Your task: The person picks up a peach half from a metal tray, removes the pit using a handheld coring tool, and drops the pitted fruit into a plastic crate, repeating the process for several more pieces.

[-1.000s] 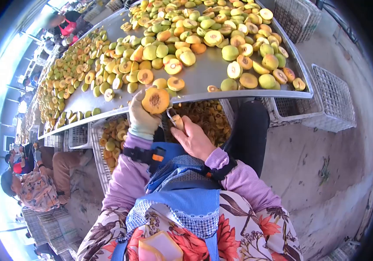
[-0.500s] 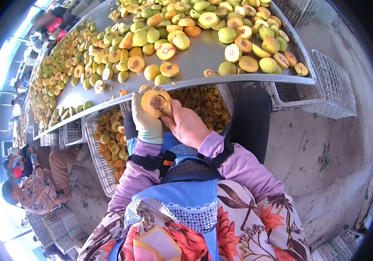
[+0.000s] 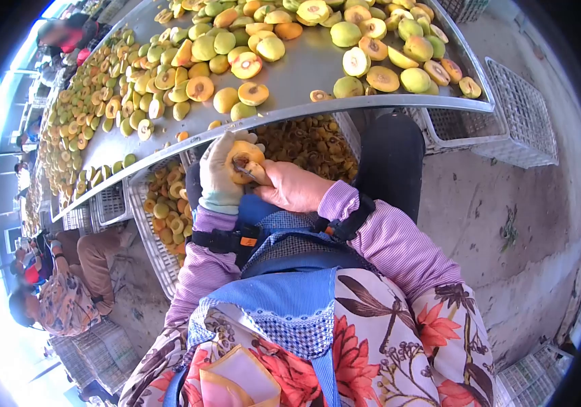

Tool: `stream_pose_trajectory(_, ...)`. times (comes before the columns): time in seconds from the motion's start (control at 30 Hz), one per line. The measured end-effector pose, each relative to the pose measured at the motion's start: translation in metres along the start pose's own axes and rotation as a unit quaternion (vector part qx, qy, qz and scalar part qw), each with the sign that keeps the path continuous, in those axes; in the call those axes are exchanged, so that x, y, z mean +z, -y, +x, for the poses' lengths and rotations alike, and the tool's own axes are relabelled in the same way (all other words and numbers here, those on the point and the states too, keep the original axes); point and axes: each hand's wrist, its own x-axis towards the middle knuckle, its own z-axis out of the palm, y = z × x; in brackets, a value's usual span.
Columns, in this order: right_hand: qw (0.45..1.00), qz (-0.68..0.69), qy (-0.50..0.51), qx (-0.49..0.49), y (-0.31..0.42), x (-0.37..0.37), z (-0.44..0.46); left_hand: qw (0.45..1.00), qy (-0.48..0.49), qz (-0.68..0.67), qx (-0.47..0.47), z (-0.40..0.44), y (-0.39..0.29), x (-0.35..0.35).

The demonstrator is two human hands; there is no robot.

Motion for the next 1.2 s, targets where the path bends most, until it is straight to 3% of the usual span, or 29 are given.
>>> stream_pose_trajectory(0.13, 0.995, -0.068, 0.072, 0.022, 0.004, -0.015, 0.002, 0.996, 0.032, 0.081, 0.003, -0.003, -0.002, -0.002)
stream_pose_trajectory(0.17, 0.996, -0.007, 0.083, 0.028, 0.01, -0.017, 0.001, 0.994, 0.038, 0.1, 0.0, -0.002, -0.001, -0.004)
stream_pose_trajectory(0.23, 0.966, 0.034, 0.146, 0.213, 0.034, -0.027, 0.003, 0.988, 0.04, 0.145, -0.015, -0.003, -0.006, -0.002)
stream_pose_trajectory(0.27, 0.935, 0.054, 0.177, 0.303, 0.04, -0.03, 0.004, 0.994, 0.014, 0.102, -0.025, -0.003, -0.005, -0.001)
stream_pose_trajectory(0.33, 0.991, -0.039, 0.068, 0.105, -0.003, -0.005, 0.003, 0.998, -0.041, 0.015, -0.041, 0.003, -0.003, 0.002)
stream_pose_trajectory(0.4, 0.998, -0.042, 0.005, 0.041, 0.003, 0.005, 0.001, 0.997, -0.047, -0.017, -0.057, 0.006, -0.001, 0.002)
stream_pose_trajectory(0.43, 0.979, 0.068, 0.075, 0.175, 0.009, -0.002, 0.001, 0.998, -0.049, 0.006, -0.046, 0.004, -0.002, 0.005)
stream_pose_trajectory(0.57, 0.857, 0.356, 0.156, 0.337, 0.034, -0.019, -0.008, 0.999, 0.006, 0.044, -0.015, -0.006, -0.003, 0.01)
stream_pose_trajectory(0.63, 0.825, 0.419, 0.171, 0.338, 0.033, -0.019, -0.012, 0.993, 0.061, 0.093, 0.029, -0.005, 0.0, 0.011)
stream_pose_trajectory(0.73, 0.804, 0.485, 0.197, 0.281, 0.019, -0.02, -0.021, 0.987, 0.156, 0.032, -0.021, -0.004, -0.009, 0.016)
stream_pose_trajectory(0.87, 0.81, 0.509, 0.164, 0.24, 0.017, -0.03, -0.036, 0.971, 0.137, -0.178, -0.077, -0.004, -0.008, 0.02)
stream_pose_trajectory(0.9, 0.819, 0.498, 0.14, 0.25, 0.013, -0.035, -0.039, 0.979, 0.102, -0.158, -0.078, 0.0, -0.007, 0.015)
stream_pose_trajectory(0.93, 0.826, 0.485, 0.118, 0.261, 0.01, -0.035, -0.039, 0.998, 0.057, -0.018, 0.027, 0.0, -0.008, 0.009)
stream_pose_trajectory(0.97, 0.89, 0.344, 0.079, 0.29, 0.007, -0.028, -0.034, 0.983, 0.007, 0.124, 0.132, -0.003, -0.011, 0.001)
stream_pose_trajectory(1.0, 0.959, 0.141, 0.014, 0.247, 0.003, -0.019, -0.034, 0.964, -0.041, 0.191, 0.18, -0.005, -0.022, -0.01)
stream_pose_trajectory(1.03, 0.951, 0.138, 0.008, 0.276, 0.005, -0.018, -0.032, 0.936, -0.096, 0.259, 0.22, -0.008, -0.033, -0.02)
stream_pose_trajectory(1.13, 0.941, 0.154, 0.006, 0.302, -0.001, -0.017, -0.031, 0.941, -0.249, 0.201, 0.112, -0.025, -0.071, -0.104)
stream_pose_trajectory(1.2, 0.947, 0.135, -0.025, 0.29, 0.001, -0.015, -0.03, 0.853, -0.261, 0.438, 0.113, -0.025, -0.077, -0.17)
